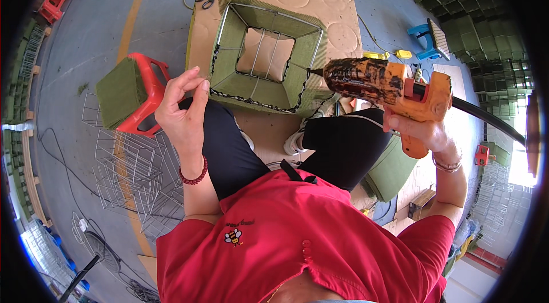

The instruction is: The user is using a hot glue gun to assemble or reinforce fabric-covered container frames in a manufacturing setting.

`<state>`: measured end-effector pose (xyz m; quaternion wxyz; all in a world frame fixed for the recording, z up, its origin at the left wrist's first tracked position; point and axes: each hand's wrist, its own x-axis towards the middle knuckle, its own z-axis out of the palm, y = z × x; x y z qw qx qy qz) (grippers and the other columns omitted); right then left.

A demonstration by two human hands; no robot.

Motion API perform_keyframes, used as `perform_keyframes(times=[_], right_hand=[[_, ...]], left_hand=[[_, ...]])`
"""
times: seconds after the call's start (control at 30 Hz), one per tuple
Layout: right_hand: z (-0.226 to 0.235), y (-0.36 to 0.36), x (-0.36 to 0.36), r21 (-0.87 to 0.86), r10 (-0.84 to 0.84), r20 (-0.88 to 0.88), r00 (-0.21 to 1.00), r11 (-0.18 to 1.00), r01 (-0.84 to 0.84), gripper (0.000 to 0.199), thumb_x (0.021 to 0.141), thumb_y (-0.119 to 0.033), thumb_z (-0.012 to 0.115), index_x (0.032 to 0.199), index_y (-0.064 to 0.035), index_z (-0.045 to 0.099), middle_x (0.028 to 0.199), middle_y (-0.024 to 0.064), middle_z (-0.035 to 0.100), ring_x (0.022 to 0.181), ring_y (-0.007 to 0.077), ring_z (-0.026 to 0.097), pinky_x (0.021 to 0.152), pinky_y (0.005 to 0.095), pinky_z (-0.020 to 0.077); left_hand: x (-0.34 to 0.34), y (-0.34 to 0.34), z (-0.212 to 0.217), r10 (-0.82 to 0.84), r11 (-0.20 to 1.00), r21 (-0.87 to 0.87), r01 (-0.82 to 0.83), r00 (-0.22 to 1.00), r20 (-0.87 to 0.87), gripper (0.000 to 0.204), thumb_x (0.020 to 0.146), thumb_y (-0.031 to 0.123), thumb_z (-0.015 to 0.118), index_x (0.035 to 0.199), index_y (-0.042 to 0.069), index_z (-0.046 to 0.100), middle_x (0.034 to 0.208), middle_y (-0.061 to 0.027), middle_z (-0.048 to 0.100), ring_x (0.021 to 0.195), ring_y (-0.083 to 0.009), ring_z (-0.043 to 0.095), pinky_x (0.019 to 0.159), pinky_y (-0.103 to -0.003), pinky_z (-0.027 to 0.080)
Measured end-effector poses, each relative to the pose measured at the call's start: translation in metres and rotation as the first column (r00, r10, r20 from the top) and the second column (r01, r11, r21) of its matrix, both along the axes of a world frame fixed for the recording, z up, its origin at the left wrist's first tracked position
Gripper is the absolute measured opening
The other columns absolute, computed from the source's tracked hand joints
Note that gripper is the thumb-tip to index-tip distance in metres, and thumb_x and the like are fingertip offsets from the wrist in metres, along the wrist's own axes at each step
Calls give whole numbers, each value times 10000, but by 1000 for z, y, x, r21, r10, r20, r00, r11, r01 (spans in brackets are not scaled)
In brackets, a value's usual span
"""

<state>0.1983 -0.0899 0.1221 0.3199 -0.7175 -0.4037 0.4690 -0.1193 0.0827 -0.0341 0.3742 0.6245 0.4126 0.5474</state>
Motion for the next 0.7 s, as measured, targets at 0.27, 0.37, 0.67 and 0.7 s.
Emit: perform_keyframes(times=[0.27, 0.37, 0.67, 0.7], right_hand=[[-1, -7, 3, -75, 118, 188, 975, 992, -106, 355, 756, -204, 826, 1027, -29, 678, 898, 46, 685, 809, 130, 645, 739, 304, 526], [0, -8, -2, -103, 134, 233, 963, 988, -112, 355, 757, -204, 826, 1030, -32, 679, 896, 40, 683, 813, 125, 641, 744, 300, 525], [-1, -1, 0, 19, 13, 21, 1000, 1000, -14, 308, 801, -106, 785, 1070, -13, 666, 922, 42, 677, 820, 129, 640, 736, 288, 535], [-1, -1, 0, 20, 24, 49, 999, 999, -25, 294, 807, -79, 775, 1071, -9, 664, 920, 45, 677, 814, 134, 640, 724, 289, 537]], left_hand=[[2, 1, 2, 2, 1000, 8, -2, 1000, -8, 267, 830, -43, 708, 1091, 10, 684, 866, -55, 707, 859, -111, 661, 888, -292, 495], [1, 1, 1, -1, 1000, 30, 2, 1000, -23, 271, 829, -47, 706, 1093, 12, 685, 869, -54, 706, 849, -108, 660, 884, -289, 495], [1, -1, 1, 2, 1000, 7, -2, 1000, 0, 266, 830, -47, 705, 1088, 11, 683, 865, -50, 700, 844, -109, 661, 883, -285, 490], [1, -1, 1, 3, 1000, 1, -3, 1000, 1, 266, 831, -47, 705, 1090, 11, 683, 866, -50, 700, 843, -110, 662, 883, -286, 490]])
